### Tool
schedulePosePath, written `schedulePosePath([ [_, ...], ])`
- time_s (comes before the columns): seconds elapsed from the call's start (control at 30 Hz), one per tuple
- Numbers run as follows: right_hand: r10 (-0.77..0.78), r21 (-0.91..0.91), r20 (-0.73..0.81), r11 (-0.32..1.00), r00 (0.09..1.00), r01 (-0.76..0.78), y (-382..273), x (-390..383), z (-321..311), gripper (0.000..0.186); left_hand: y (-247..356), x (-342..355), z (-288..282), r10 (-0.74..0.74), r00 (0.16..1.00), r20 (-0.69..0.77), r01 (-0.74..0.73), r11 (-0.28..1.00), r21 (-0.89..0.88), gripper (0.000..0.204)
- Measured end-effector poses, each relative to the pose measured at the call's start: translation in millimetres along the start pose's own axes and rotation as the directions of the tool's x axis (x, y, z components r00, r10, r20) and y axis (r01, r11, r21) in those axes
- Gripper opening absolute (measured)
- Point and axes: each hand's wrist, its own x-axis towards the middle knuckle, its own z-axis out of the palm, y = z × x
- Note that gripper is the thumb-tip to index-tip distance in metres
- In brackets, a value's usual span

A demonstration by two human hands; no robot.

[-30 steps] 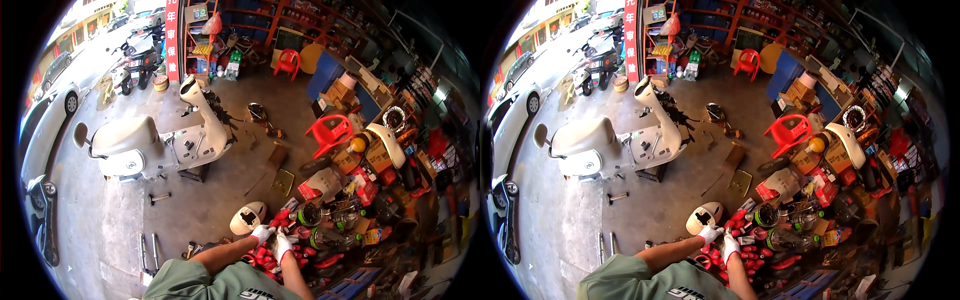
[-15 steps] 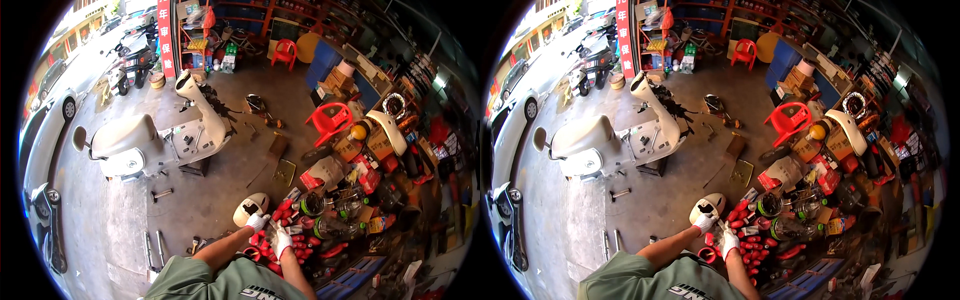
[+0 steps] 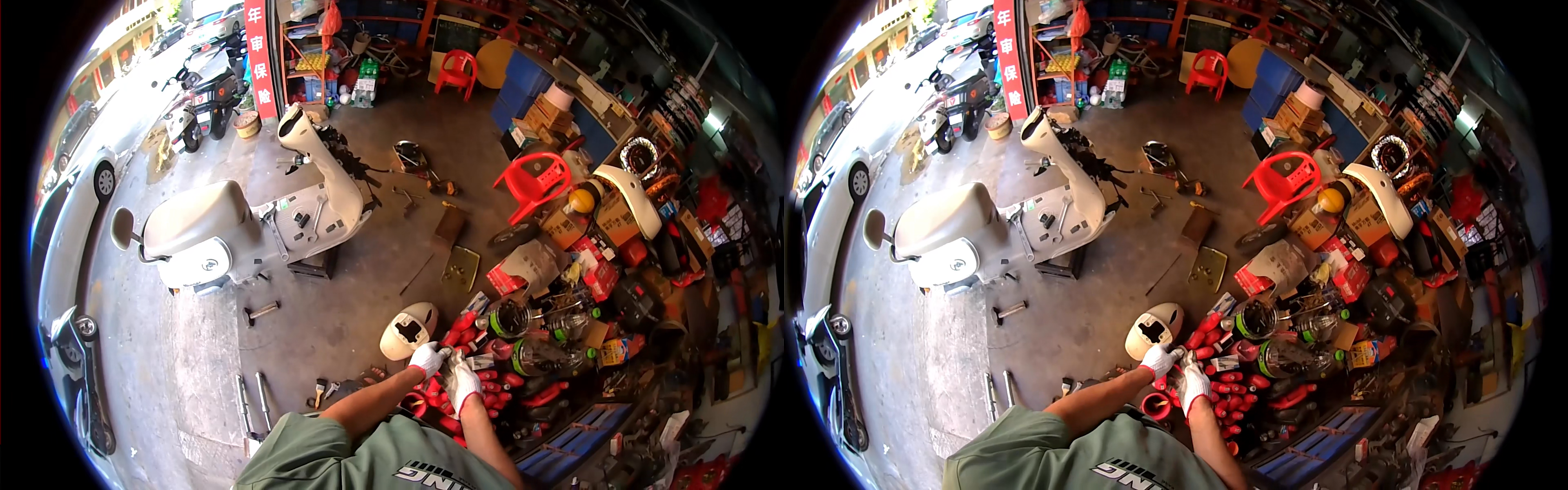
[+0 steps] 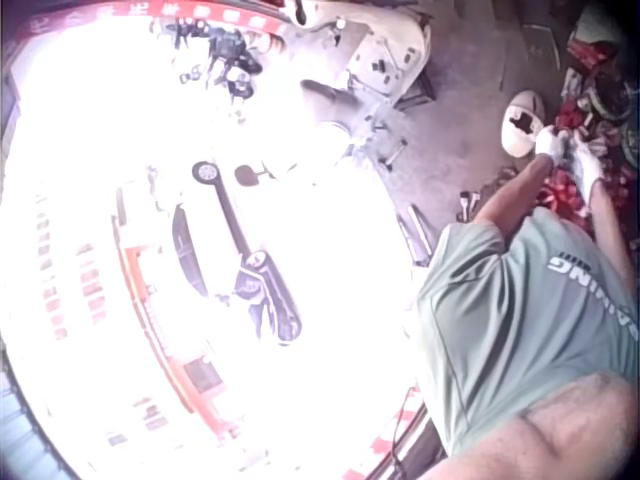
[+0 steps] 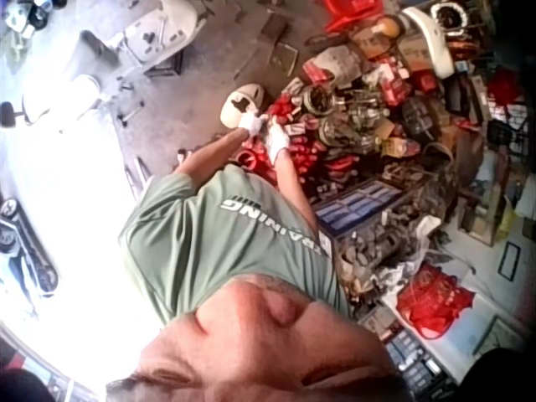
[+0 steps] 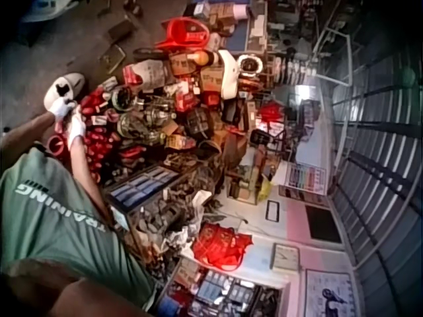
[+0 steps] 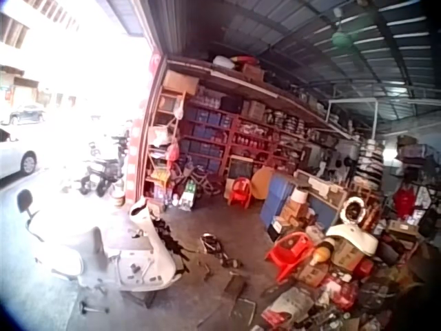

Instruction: The person cleans motorcycle front forks with a brush, handles various small metal parts and rings, and uses an air compressor hose to clean the components before organizing tools and parts in the workshop.

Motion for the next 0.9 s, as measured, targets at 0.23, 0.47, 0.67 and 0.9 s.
schedulePosePath([
  [0.23, -0.081, 0.012, -0.032, 0.997, 0.996, 0.082, 1, -11, -7, 0.056, -13, 12, -8, -0.033, 0.999, -0.041, 0.034, 0.999, 0.009, 0.047],
  [0.47, -0.065, 0.066, -0.209, 0.995, 0.976, 0.081, 0, 16, -50, 0.052, 12, -18, 1, -0.071, 0.786, 0.614, 0.252, 0.944, -0.213, 0.049],
  [0.67, -0.042, 0.154, -0.19, 0.986, 0.981, 0.072, -2, 2, -40, 0.056, -8, -11, 18, 0.039, 0.875, 0.482, -0.082, 0.994, 0.07, 0.041],
  [0.9, -0.096, 0.213, -0.144, 0.969, 0.985, 0.126, 0, -11, -49, 0.057, 2, -17, 22, -0.041, 0.908, 0.418, 0.073, 0.995, -0.061, 0.036],
])
